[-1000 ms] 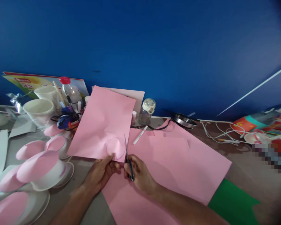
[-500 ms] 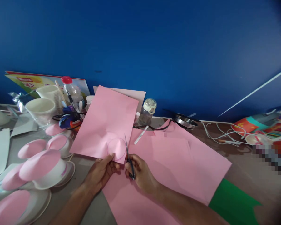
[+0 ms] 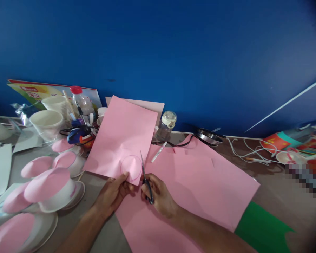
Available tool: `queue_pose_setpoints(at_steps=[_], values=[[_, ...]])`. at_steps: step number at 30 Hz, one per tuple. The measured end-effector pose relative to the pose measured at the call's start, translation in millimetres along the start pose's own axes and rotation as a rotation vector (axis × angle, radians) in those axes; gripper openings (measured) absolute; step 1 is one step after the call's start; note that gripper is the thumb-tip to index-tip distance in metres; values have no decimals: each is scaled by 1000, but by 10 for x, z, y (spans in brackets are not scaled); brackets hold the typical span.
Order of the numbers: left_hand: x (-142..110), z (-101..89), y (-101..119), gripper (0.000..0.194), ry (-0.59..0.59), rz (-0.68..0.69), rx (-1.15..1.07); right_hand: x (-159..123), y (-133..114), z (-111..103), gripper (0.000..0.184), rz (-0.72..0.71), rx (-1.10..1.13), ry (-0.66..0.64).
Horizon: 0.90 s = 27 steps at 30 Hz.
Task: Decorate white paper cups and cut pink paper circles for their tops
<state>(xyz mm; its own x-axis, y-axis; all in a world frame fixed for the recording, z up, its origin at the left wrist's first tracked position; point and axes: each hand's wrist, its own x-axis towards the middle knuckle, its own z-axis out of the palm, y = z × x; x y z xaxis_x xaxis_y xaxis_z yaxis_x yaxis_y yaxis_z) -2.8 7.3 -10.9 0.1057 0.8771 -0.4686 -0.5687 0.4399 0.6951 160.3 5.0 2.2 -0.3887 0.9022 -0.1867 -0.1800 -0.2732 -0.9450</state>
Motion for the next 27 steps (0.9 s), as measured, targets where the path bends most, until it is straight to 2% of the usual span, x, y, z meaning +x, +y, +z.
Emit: queue_pose_setpoints(at_steps=[10,23,27], values=[[-1,-7,-18,28,-24,7,27,-14,-55,-5,46,-1,-7,-1],[-9,-5,-10,28,-19,8,19,1,40,-39,33,-20,-41,-3],[-18,5,12,24,29,9,-22,11,77,-34,32,-11,-1,11]])
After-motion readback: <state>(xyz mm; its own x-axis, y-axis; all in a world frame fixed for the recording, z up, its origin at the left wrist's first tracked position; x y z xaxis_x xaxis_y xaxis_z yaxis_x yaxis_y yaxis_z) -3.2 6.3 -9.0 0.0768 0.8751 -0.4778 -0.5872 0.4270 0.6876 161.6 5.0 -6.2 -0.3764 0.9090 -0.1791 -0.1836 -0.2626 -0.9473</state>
